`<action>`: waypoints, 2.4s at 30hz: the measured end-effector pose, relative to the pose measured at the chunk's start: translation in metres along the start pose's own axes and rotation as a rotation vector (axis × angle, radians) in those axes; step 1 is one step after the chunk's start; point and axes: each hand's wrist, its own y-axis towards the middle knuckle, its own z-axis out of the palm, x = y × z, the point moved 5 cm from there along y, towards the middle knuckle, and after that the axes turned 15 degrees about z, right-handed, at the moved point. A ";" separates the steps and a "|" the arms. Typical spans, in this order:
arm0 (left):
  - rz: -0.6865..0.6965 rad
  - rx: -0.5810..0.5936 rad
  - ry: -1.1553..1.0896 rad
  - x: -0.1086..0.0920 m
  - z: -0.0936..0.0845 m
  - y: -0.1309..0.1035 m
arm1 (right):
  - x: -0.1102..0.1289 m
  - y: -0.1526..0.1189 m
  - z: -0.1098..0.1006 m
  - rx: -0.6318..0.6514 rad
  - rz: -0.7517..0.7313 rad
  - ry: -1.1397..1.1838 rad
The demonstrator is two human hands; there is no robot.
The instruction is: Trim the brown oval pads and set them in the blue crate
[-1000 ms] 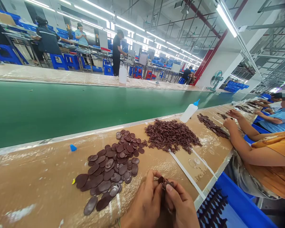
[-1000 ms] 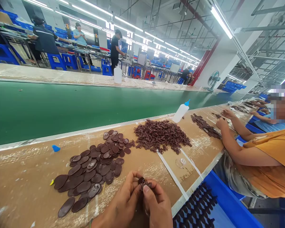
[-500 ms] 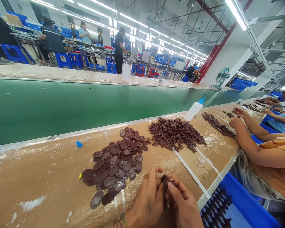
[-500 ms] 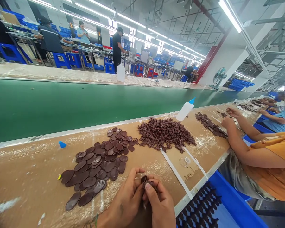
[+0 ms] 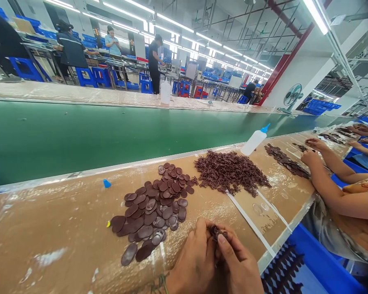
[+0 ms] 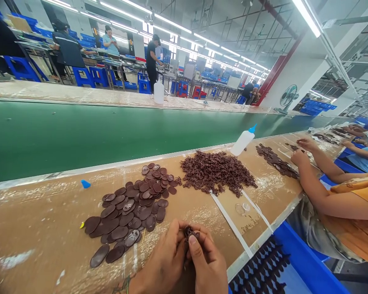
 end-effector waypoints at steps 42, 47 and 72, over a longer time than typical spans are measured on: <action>0.174 0.075 0.130 -0.019 -0.006 0.001 | 0.011 -0.005 0.002 0.009 -0.038 -0.120; 0.225 0.120 0.105 -0.027 -0.010 0.002 | 0.010 -0.003 0.000 0.010 -0.023 -0.068; 0.224 0.111 0.009 -0.027 -0.008 0.003 | 0.002 -0.001 -0.003 0.009 0.058 0.041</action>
